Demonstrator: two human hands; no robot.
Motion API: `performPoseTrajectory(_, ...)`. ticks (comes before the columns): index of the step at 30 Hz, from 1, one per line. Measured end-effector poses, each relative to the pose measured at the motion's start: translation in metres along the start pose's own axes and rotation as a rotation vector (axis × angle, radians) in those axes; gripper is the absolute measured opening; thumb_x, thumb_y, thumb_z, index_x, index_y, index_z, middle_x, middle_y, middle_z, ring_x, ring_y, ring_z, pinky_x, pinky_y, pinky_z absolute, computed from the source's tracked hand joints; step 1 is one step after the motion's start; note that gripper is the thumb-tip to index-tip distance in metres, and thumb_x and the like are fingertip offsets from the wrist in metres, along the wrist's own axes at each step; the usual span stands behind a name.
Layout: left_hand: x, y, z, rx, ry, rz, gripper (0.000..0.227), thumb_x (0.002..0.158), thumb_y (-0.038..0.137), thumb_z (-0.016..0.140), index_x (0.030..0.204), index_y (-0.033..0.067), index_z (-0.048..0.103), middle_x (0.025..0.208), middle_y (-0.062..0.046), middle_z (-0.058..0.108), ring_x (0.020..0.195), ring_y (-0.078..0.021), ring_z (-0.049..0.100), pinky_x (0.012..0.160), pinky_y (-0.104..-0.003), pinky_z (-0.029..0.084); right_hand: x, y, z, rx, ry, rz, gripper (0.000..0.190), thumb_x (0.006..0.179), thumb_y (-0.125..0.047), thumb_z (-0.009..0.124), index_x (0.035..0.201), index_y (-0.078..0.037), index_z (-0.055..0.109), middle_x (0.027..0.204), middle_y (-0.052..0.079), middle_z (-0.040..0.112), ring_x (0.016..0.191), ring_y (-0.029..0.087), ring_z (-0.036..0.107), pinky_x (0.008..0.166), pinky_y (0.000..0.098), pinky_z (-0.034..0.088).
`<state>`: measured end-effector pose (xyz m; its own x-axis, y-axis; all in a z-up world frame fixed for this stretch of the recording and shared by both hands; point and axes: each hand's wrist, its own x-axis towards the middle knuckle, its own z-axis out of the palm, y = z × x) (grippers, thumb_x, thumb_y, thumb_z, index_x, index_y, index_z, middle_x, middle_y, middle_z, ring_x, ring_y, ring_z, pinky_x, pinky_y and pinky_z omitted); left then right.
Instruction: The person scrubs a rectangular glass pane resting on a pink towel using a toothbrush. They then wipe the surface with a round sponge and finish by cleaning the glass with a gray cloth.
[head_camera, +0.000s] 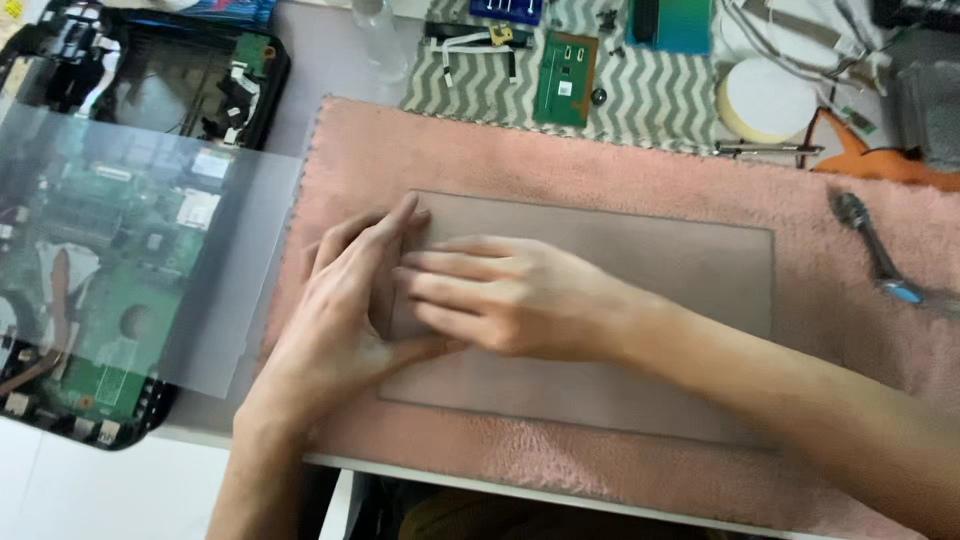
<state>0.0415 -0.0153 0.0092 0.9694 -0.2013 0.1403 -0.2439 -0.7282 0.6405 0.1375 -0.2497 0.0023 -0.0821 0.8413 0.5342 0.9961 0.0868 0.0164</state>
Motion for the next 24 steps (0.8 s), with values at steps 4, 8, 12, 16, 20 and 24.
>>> performPoseTrajectory(4,-0.002,-0.009,0.004,0.016,0.025,0.027,0.121,0.075,0.043,0.104,0.174,0.0063,0.046,0.168,-0.007,0.067,0.157,-0.0341,0.052,0.131,-0.050,0.037,-0.004,0.005,0.025,0.012,0.020,-0.001,0.020,0.119,0.000,0.067,0.124,0.004,0.086,0.146,0.022,0.079,0.140,0.035,0.074,0.130,0.0474,0.056)
performPoseTrajectory(8,-0.001,-0.011,-0.001,0.023,-0.011,0.019,0.129,0.075,0.054,0.103,0.177,0.0072,0.040,0.171,-0.007,0.065,0.158,-0.0353,0.050,0.130,-0.049,0.035,-0.035,0.002,-0.010,0.177,-0.167,0.137,0.034,0.124,-0.009,0.052,0.149,0.003,0.071,0.166,0.021,0.065,0.153,0.039,0.066,0.130,0.0531,0.054)
performPoseTrajectory(12,0.002,-0.008,-0.006,0.089,-0.052,-0.015,0.125,0.075,0.062,0.100,0.174,0.0077,0.048,0.171,-0.013,0.065,0.158,-0.0378,0.046,0.127,-0.050,0.033,-0.080,-0.008,-0.073,0.227,-0.302,0.299,0.048,0.125,-0.010,0.033,0.163,0.000,0.060,0.173,0.013,0.059,0.161,0.036,0.062,0.138,0.0537,0.049)
performPoseTrajectory(16,0.002,-0.006,-0.003,0.097,-0.029,0.015,0.130,0.074,0.062,0.100,0.176,0.0026,0.045,0.168,-0.010,0.068,0.156,-0.0394,0.050,0.128,-0.050,0.035,-0.141,-0.031,-0.123,0.191,-0.378,0.421,0.050,0.123,-0.016,0.030,0.155,-0.001,0.066,0.168,0.017,0.064,0.157,0.036,0.065,0.135,0.0521,0.050)
performPoseTrajectory(20,0.004,-0.002,-0.004,0.066,-0.050,-0.054,0.134,0.072,0.057,0.100,0.179,0.0058,0.039,0.166,-0.006,0.068,0.157,-0.0373,0.046,0.128,-0.052,0.032,-0.207,-0.048,-0.172,0.185,-0.624,0.686,0.056,0.117,-0.016,0.034,0.170,-0.014,0.053,0.185,-0.002,0.049,0.174,0.021,0.043,0.144,0.0420,0.033)
performPoseTrajectory(24,0.004,-0.003,-0.005,0.041,-0.038,-0.031,0.136,0.070,0.057,0.103,0.178,0.0038,0.040,0.166,-0.006,0.068,0.154,-0.0384,0.047,0.128,-0.050,0.034,-0.269,-0.032,-0.199,0.103,-0.703,0.579,0.078,0.095,-0.005,0.046,0.173,-0.017,0.048,0.190,0.003,0.043,0.179,0.026,0.037,0.143,0.0444,0.030)
